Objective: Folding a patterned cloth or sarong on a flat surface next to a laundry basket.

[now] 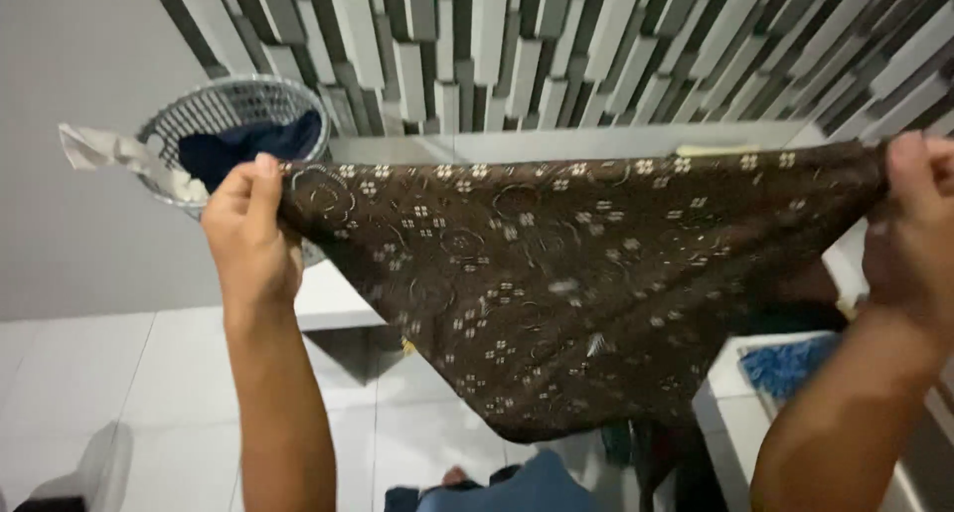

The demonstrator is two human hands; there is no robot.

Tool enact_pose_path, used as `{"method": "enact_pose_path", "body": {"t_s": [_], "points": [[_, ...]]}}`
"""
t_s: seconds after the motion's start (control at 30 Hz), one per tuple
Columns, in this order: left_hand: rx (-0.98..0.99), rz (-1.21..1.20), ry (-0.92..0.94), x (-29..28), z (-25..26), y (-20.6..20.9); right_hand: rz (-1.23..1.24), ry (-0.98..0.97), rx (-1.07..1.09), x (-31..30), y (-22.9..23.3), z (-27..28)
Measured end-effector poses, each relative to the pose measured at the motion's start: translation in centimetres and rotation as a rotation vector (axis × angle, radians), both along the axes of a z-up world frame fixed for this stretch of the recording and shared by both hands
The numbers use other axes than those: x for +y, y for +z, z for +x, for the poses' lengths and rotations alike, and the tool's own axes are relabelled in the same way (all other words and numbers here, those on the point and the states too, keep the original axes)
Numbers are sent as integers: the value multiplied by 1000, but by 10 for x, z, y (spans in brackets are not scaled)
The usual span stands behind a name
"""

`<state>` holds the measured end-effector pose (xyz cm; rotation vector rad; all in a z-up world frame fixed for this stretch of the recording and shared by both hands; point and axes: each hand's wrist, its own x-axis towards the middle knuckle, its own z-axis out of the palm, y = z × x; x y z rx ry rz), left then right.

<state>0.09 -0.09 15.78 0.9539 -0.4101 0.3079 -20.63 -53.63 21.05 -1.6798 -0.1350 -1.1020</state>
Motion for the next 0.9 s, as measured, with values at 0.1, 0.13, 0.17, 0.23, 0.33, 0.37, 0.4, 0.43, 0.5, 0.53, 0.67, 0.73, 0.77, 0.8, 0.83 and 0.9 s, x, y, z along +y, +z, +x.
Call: {"method": "enact_pose_path", "body": {"t_s": [0.1,0.13,0.17,0.23,0.33,0.37,0.4,0.43,0.5,0.53,0.67,0.73,0.77,0.8,0.83,0.9], "points": [[-40,227,127,-7,27,30,-169,-247,94,-76,8,46],[-49,220,132,-13,42,34,-174,-245,82,-63,23,56],[-24,197,17,-18,58,40,-122,-276,117,-49,40,67],[-17,167,-89,-33,92,48,-77,-300,132,-40,62,92],[58,373,52,-57,152,47,-5,-252,238,-47,76,126],[74,372,45,-64,178,45,41,-281,311,-46,81,134],[90,371,38,-70,204,44,88,-310,383,-44,87,143],[77,366,42,-73,205,57,85,-308,369,-46,94,147],[76,295,46,-80,206,80,85,-302,370,-51,108,154],[68,292,48,-79,205,90,83,-302,361,-47,118,152],[-105,348,367,-69,194,111,39,-172,299,-40,139,138],[-170,386,469,-63,162,124,-3,-118,289,-31,147,122],[-121,371,455,-60,134,134,-57,-135,297,-22,153,111],[-72,357,440,-58,106,144,-111,-151,304,-12,160,100],[-78,359,443,-65,115,137,-108,-148,299,-17,162,100],[-281,363,393,-77,131,121,-20,-195,157,-26,163,101]]}}
